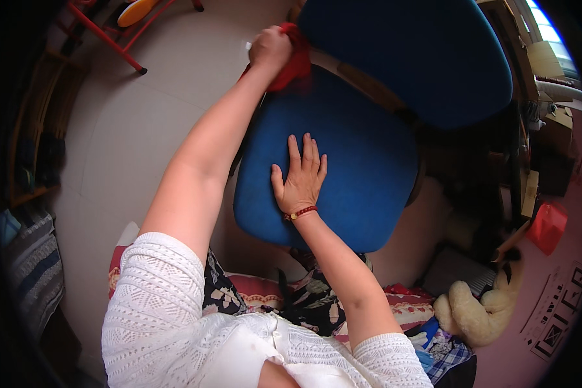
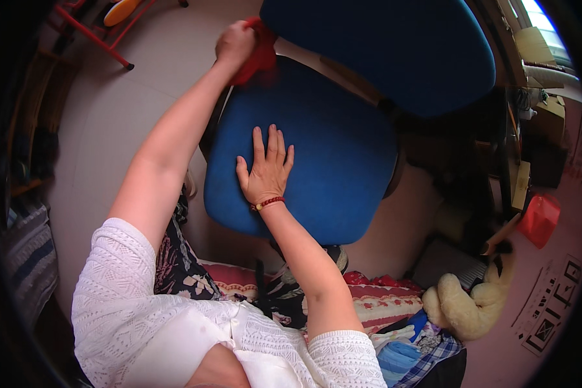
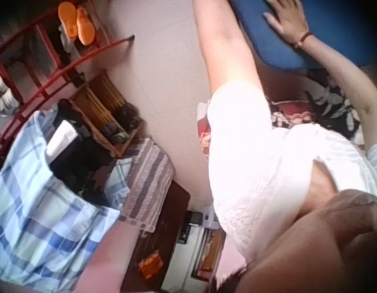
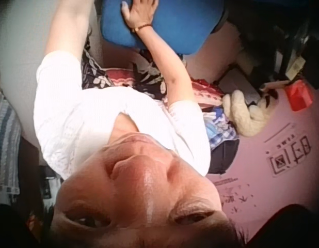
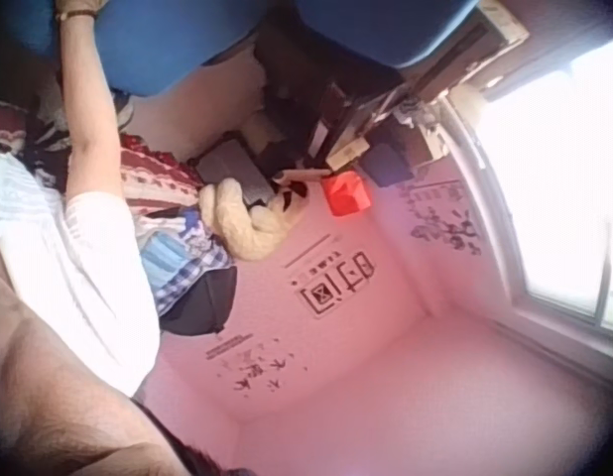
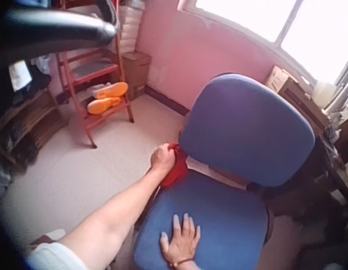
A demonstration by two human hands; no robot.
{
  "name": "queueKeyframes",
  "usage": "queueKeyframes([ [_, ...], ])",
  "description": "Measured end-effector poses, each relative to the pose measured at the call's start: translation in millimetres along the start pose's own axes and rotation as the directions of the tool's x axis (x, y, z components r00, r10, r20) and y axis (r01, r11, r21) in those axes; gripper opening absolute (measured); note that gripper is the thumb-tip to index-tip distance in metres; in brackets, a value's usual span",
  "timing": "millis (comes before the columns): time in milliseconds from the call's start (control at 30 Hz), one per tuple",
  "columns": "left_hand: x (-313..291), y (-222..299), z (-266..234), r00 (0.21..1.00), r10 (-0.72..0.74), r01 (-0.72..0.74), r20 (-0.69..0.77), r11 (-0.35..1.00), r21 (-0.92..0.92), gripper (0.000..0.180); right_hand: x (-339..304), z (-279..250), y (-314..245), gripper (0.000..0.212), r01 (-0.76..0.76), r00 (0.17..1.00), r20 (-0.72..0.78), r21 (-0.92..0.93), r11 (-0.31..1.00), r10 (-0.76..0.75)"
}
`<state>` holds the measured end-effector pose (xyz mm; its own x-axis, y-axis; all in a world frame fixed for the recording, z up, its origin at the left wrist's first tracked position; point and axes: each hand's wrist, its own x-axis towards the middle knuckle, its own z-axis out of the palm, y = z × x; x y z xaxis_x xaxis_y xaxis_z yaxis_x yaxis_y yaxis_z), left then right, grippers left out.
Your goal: The person wipes the seat and backrest of a blue office chair using a red cloth, handling different sides and sections of the fabric.
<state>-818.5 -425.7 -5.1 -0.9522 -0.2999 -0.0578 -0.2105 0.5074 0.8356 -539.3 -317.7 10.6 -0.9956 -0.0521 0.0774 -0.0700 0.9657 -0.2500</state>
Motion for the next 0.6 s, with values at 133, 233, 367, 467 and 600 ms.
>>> queueKeyframes([
  [133,45,-18,-8,0.978,-0.204,0.092,-0.047,0.624,-0.776,0.033,3,1,-8,0.07,0.028,1.0,-0.004,0.032,0.999,-0.028],
  [233,49,-18,-5,0.696,0.514,0.506,0.502,0.145,-0.85,0.04,3,1,-7,0.07,0.017,1.0,0.002,0.041,0.999,-0.018],
  [367,27,-1,-10,0.761,0.461,0.377,0.456,0.259,-0.889,0.035,0,1,-6,0.07,0.014,1.0,0.0,0.045,0.999,-0.014],
  [467,29,7,-21,0.758,0.5,0.243,0.418,0.379,-0.893,0.036,1,-1,-5,0.071,0.01,1.0,0.005,0.046,0.999,-0.011],
  [600,47,-12,-16,0.851,0.442,-0.084,0.283,0.647,-0.758,0.031,3,0,-11,0.072,0.048,0.999,-0.019,0.049,0.998,-0.047],
])
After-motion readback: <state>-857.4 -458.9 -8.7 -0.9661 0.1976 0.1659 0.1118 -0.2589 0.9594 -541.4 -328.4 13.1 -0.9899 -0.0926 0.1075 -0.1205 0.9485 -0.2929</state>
